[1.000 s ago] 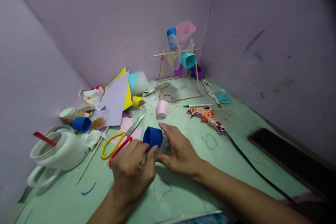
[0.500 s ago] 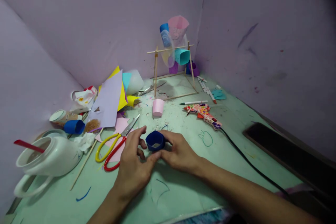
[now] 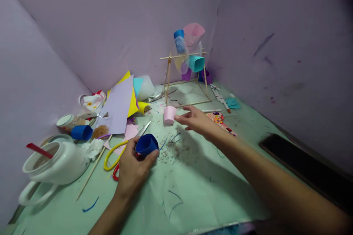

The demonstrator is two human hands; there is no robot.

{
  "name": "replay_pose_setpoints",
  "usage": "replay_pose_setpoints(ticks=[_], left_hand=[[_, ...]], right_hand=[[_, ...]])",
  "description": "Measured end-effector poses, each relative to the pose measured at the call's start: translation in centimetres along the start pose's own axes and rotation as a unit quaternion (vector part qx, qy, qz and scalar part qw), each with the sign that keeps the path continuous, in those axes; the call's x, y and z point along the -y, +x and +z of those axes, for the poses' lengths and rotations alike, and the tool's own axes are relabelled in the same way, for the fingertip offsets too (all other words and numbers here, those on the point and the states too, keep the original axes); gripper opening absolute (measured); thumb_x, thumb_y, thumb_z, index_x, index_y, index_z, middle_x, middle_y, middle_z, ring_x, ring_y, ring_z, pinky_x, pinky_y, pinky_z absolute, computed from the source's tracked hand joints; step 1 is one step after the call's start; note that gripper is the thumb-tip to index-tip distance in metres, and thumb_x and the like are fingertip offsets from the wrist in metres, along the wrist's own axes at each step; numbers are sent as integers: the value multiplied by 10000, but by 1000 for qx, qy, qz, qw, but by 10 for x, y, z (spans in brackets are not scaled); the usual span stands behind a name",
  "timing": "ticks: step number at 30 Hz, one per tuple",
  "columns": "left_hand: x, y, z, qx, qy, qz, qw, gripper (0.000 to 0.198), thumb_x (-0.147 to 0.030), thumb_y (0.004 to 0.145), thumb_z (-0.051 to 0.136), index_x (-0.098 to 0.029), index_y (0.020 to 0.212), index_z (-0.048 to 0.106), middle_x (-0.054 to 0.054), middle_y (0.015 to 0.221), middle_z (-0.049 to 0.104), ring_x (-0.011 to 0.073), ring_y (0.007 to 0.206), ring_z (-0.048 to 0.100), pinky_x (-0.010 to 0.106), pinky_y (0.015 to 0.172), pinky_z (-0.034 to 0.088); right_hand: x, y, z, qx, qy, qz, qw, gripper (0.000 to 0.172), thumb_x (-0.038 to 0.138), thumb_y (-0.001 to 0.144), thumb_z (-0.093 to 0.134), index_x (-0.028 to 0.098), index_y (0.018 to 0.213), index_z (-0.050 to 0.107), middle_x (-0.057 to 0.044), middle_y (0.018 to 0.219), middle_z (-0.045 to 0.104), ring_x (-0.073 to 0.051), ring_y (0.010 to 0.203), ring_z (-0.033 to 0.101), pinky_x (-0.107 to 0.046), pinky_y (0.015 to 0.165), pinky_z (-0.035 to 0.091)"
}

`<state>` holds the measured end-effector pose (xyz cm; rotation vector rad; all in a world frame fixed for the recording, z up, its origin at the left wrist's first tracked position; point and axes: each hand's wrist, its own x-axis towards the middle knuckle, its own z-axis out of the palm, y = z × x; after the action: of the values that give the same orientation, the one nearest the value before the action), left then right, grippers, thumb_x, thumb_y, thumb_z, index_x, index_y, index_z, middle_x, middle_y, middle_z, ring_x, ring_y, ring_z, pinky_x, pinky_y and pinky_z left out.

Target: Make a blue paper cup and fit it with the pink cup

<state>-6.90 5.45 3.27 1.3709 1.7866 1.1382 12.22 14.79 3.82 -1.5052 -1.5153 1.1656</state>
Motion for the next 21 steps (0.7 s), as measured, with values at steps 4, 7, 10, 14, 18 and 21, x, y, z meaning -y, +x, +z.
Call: replay_pose_setpoints(ticks=[4, 7, 10, 14, 18, 21], left_hand=[[9, 5, -4, 2, -3, 4, 1000, 439, -417, 602, 718, -180, 929, 546, -20, 687, 606, 147, 564, 545, 268, 540, 451], [12, 6, -4, 11, -12, 5, 1000, 442, -414, 609, 714, -173, 939, 547, -7, 716, 613, 161, 610, 566, 282, 578, 464], [11, 3, -4, 28, -30, -3, 999, 485, -410, 598, 719, -164, 978, 545, 10, 752, 632, 185, 667, 597, 295, 613, 481], [6, -8, -2, 56, -33, 1, 998, 452, -412, 593, 713, -185, 950, 556, -11, 684, 623, 170, 586, 572, 271, 526, 457], [4, -21, 3, 112, -31, 1, 993, 386, -351, 576, 732, -191, 880, 556, -8, 689, 630, 162, 588, 578, 259, 537, 461], [3, -27, 11, 156, -30, 2, 987, 388, -286, 568, 754, -193, 889, 558, 1, 746, 648, 166, 647, 599, 252, 589, 472]], right_hand=[[20, 48, 17, -18, -240, 45, 970, 793, 683, 665, 584, 68, 1163, 529, -235, 1028, 655, -377, 970, 627, -451, 766, 501], [26, 67, 42, -58, -277, 40, 958, 925, 593, 588, 704, 9, 1252, 434, -303, 1182, 560, -424, 1161, 500, -495, 906, 418], [26, 71, 56, -71, -280, 33, 957, 876, 342, 577, 771, 12, 1290, 383, -296, 1189, 558, -414, 1157, 502, -500, 917, 405], [17, 40, 40, -53, -237, -16, 970, 731, 253, 658, 701, 97, 1303, 394, -184, 1156, 611, -312, 1080, 576, -405, 883, 456], [-11, -39, 8, 62, 11, -125, 990, 598, 222, 651, 718, 171, 1208, 504, -75, 1100, 636, -213, 970, 617, -317, 817, 494], [-38, -94, -6, 90, 131, -135, 978, 547, 180, 633, 746, 222, 1142, 550, -70, 1141, 614, -217, 1015, 594, -360, 869, 473]])
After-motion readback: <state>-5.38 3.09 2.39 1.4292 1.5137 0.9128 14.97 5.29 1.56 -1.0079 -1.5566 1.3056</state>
